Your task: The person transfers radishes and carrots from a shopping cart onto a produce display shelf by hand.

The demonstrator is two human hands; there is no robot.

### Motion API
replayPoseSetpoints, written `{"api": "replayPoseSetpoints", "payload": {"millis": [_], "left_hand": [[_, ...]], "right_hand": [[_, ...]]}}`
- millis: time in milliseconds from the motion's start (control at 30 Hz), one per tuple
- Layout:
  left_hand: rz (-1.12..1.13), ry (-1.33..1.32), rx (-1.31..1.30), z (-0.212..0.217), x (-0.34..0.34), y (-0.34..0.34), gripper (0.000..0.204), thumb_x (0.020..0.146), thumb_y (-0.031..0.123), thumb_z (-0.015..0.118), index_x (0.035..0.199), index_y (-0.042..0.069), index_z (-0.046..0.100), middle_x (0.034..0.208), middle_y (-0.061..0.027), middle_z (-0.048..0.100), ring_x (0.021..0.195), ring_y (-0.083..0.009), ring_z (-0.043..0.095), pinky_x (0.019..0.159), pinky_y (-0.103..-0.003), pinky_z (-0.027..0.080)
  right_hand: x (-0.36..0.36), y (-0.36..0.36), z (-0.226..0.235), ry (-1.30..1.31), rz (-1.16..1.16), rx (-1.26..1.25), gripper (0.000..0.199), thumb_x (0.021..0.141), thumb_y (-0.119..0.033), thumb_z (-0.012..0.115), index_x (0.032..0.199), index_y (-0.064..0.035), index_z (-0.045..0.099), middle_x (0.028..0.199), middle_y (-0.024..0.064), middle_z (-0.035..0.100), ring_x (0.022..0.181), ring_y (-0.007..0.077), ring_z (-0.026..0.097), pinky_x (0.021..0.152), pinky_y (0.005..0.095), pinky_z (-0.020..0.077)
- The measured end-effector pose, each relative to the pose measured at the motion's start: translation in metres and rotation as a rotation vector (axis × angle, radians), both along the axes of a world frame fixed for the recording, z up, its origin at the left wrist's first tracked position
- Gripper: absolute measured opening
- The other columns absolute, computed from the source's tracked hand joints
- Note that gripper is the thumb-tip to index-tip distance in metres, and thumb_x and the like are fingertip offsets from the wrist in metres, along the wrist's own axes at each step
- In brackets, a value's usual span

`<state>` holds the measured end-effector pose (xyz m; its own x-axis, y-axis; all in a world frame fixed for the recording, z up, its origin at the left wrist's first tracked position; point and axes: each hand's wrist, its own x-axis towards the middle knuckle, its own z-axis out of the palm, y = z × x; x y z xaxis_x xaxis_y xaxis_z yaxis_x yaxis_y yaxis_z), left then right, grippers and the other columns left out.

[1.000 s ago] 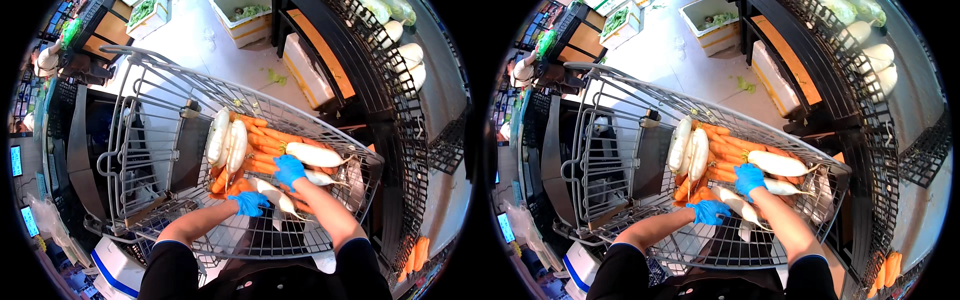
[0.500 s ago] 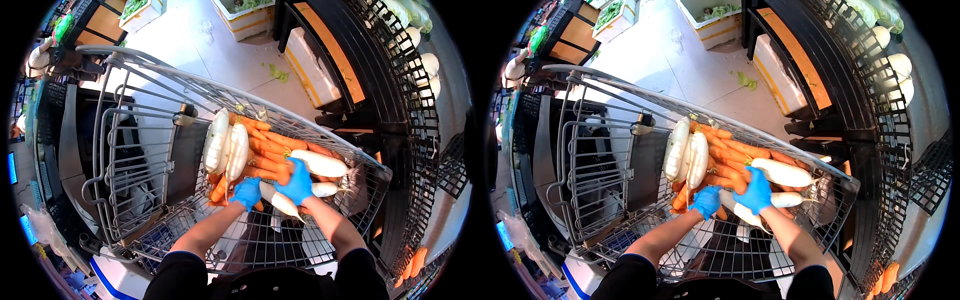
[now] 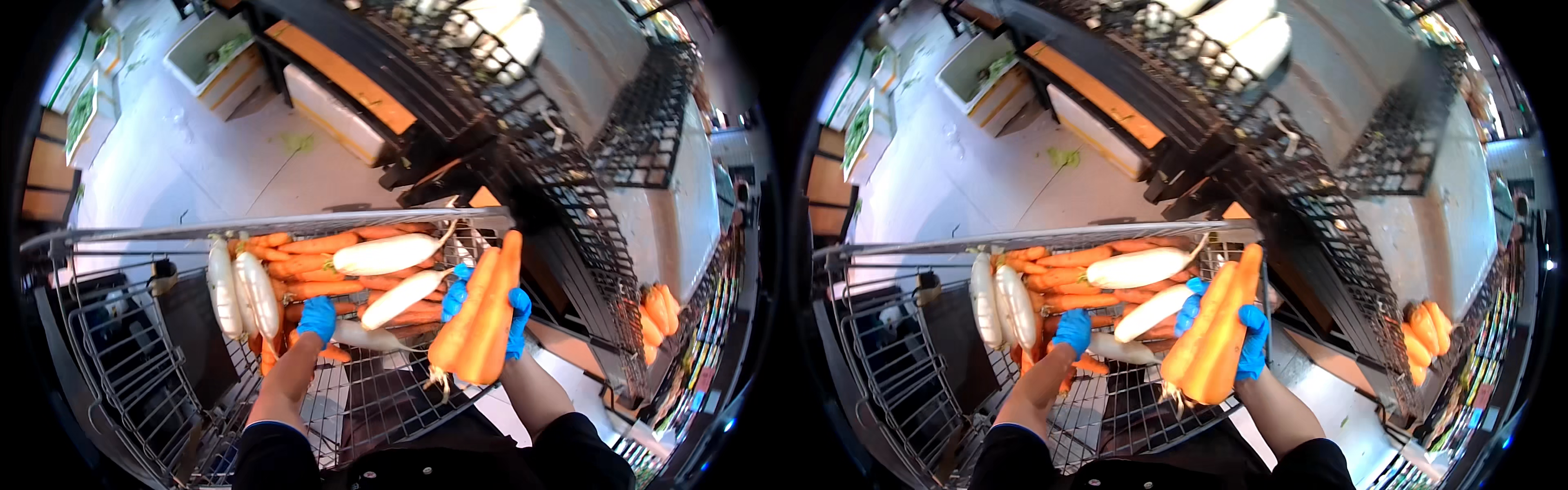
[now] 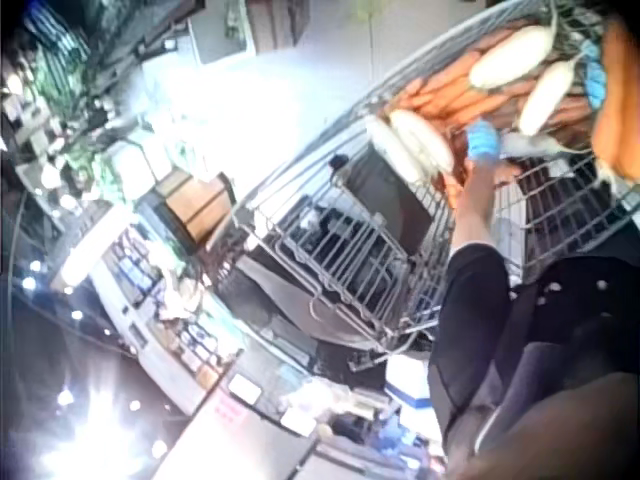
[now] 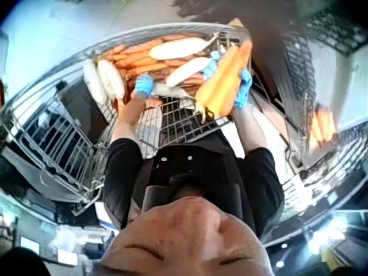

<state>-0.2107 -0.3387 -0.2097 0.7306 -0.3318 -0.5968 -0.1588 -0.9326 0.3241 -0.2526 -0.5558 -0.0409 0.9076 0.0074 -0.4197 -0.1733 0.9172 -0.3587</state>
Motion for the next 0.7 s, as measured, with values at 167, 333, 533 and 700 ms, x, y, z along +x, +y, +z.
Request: {"api": "replayPoseSetpoints", "payload": {"millis": [167,333,533,700], "left_hand": [[-0.513,-0.114,0.115,0.041,0.008,0.001,0.030,0.063,0.014,0.044,0.091,0.003,0.041,0.091,-0.0173,0.045,0.084,-0.0283,0.045,0.075,-0.040,0.032],[-0.548,0.299,0.170,0.055,0.018,0.002,0.039,0.061,0.015,0.050,0.099,0.010,0.041,0.098,-0.0129,0.042,0.091,-0.0276,0.040,0.079,-0.043,0.027],[0.328,0.528,-0.875,0.122,0.020,0.009,0.049,0.067,0.016,0.052,0.109,0.003,0.030,0.093,-0.0035,0.043,0.086,-0.0118,0.039,0.079,-0.026,0.030],[0.665,1.126,-1.477,0.213,0.017,-0.065,0.061,0.070,0.026,0.048,0.116,0.005,0.014,0.116,-0.0122,0.024,0.087,-0.0188,0.044,0.062,-0.028,0.044]], "right_hand": [[-0.010,-0.016,0.010,-0.109,-0.019,0.213,0.066,0.050,-0.040,0.054,0.099,-0.0004,0.036,0.069,0.0068,0.042,0.060,0.0176,0.041,0.053,0.0272,0.0354],[-0.017,-0.023,0.015,0.185,-0.117,-0.214,0.055,0.052,-0.024,0.055,0.098,-0.0007,0.036,0.073,0.0092,0.043,0.065,0.0201,0.045,0.063,0.0307,0.0392],[-0.027,-0.023,0.023,0.132,-0.125,-0.182,0.057,0.053,-0.022,0.055,0.101,-0.0014,0.034,0.075,0.0087,0.043,0.066,0.0199,0.045,0.063,0.0313,0.0394],[-0.046,-0.043,0.056,0.018,-0.200,-0.184,0.062,0.049,-0.027,0.055,0.102,-0.0022,0.034,0.073,0.0075,0.044,0.065,0.0190,0.045,0.060,0.0295,0.0395]]}}
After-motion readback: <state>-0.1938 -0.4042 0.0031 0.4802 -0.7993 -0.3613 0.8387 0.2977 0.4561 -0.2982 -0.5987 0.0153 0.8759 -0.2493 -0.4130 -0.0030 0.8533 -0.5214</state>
